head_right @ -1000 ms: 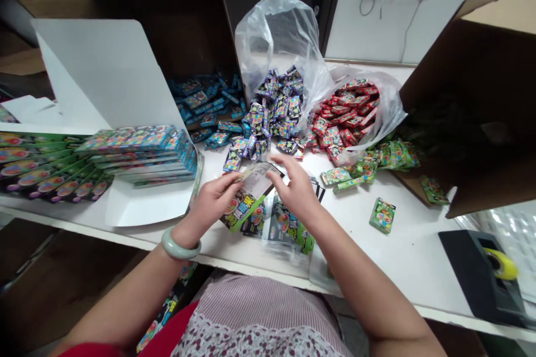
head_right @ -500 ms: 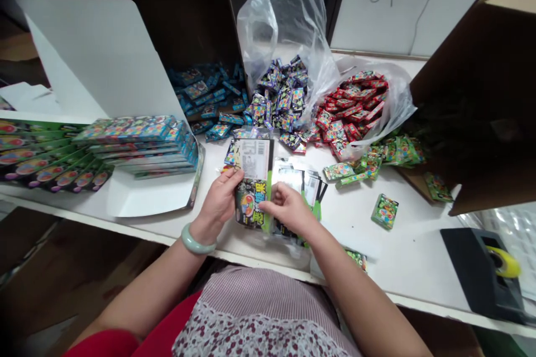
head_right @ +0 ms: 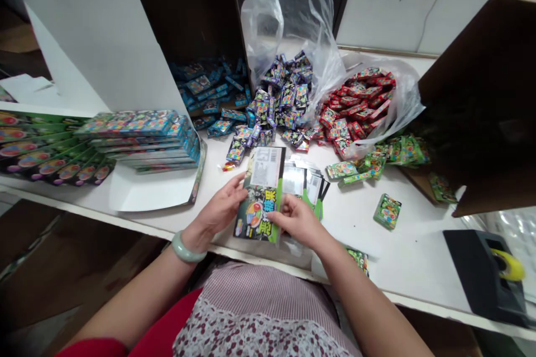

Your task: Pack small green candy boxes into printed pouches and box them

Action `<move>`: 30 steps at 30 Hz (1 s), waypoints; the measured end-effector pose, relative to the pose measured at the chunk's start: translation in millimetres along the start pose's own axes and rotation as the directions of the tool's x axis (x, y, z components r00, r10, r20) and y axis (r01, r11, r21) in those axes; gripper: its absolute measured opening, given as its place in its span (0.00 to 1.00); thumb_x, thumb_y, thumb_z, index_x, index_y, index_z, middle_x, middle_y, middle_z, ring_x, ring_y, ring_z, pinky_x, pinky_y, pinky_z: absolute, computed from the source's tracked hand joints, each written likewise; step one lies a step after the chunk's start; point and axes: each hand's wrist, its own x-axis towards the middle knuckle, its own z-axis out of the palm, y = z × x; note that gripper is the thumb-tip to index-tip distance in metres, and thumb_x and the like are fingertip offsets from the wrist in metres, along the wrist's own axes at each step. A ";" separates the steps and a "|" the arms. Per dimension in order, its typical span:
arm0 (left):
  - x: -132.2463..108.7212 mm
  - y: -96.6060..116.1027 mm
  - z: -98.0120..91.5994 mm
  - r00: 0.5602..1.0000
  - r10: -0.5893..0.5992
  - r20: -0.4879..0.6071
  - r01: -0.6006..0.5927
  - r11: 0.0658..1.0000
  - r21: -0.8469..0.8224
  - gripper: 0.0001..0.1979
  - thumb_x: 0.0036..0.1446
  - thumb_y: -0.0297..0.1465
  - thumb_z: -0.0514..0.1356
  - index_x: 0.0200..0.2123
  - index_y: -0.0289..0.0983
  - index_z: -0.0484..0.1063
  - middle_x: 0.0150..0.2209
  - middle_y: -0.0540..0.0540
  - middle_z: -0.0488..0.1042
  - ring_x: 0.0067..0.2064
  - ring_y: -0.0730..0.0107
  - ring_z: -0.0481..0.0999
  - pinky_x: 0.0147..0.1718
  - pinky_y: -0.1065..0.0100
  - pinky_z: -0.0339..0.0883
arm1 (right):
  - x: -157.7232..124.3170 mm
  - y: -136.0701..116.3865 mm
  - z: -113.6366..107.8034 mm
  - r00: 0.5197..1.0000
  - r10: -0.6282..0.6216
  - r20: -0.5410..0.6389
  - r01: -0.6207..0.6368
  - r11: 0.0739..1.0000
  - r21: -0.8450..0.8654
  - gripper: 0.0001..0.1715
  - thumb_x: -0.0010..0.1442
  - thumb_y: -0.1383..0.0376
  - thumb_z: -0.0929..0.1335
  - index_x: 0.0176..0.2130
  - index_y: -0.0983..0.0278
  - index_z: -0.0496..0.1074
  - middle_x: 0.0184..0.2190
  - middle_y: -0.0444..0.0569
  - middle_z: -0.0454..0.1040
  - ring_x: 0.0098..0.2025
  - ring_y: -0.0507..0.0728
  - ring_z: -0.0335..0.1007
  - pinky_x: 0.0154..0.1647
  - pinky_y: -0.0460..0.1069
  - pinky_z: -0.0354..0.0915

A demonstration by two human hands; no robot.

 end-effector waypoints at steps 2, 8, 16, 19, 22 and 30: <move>8.5 6.3 7.0 0.981 0.130 -0.145 -0.129 0.992 0.015 0.22 0.55 0.32 0.63 0.53 0.37 0.65 0.39 0.46 0.76 0.37 0.70 0.76 0.36 0.69 0.71 | -2.6 2.2 1.8 0.999 0.001 0.047 0.000 1.000 -0.026 0.20 0.47 0.54 0.76 0.31 0.61 0.66 0.27 0.42 0.75 0.26 0.52 0.71 0.28 0.48 0.68; 11.3 6.6 17.9 0.955 0.280 -0.097 -0.271 0.958 0.098 0.28 0.56 0.28 0.61 0.59 0.44 0.60 0.38 0.50 0.71 0.36 0.75 0.73 0.35 0.73 0.70 | -11.0 -8.0 -11.7 0.991 -0.092 0.098 0.100 0.991 -0.087 0.27 0.49 0.55 0.75 0.44 0.61 0.66 0.41 0.49 0.76 0.45 0.58 0.74 0.48 0.56 0.70; -6.3 4.2 11.9 0.954 0.240 0.180 -0.283 0.919 0.274 0.31 0.54 0.28 0.63 0.60 0.45 0.59 0.45 0.46 0.72 0.45 0.68 0.75 0.44 0.64 0.72 | -7.6 -35.8 -18.4 0.846 -0.372 -0.382 0.351 0.928 -0.126 0.29 0.50 0.58 0.74 0.47 0.55 0.58 0.34 0.41 0.69 0.28 0.50 0.70 0.28 0.47 0.68; -10.6 9.2 9.4 0.951 0.239 0.195 -0.297 0.879 0.373 0.25 0.55 0.29 0.62 0.56 0.41 0.62 0.41 0.45 0.74 0.42 0.68 0.75 0.41 0.65 0.72 | -9.7 -27.3 -13.5 0.858 -0.371 -0.355 0.328 0.928 -0.176 0.25 0.53 0.57 0.72 0.48 0.56 0.63 0.34 0.44 0.72 0.29 0.52 0.70 0.26 0.48 0.67; -13.1 11.8 10.2 0.939 0.315 0.139 -0.341 0.788 0.513 0.12 0.60 0.32 0.58 0.47 0.38 0.68 0.35 0.47 0.73 0.35 0.72 0.72 0.32 0.70 0.69 | -14.9 -24.0 -16.2 0.895 -0.346 -0.283 0.275 0.925 -0.261 0.18 0.56 0.57 0.71 0.45 0.59 0.68 0.31 0.44 0.71 0.25 0.51 0.66 0.24 0.48 0.65; -4.5 22.5 27.3 0.945 0.322 0.056 -0.314 0.850 0.422 0.05 0.56 0.31 0.62 0.31 0.36 0.73 0.36 0.45 0.77 0.37 0.70 0.75 0.36 0.68 0.69 | -17.8 -50.1 -26.7 0.908 -0.367 -0.201 0.334 0.925 -0.181 0.08 0.57 0.60 0.70 0.34 0.61 0.69 0.31 0.43 0.69 0.29 0.50 0.65 0.25 0.46 0.64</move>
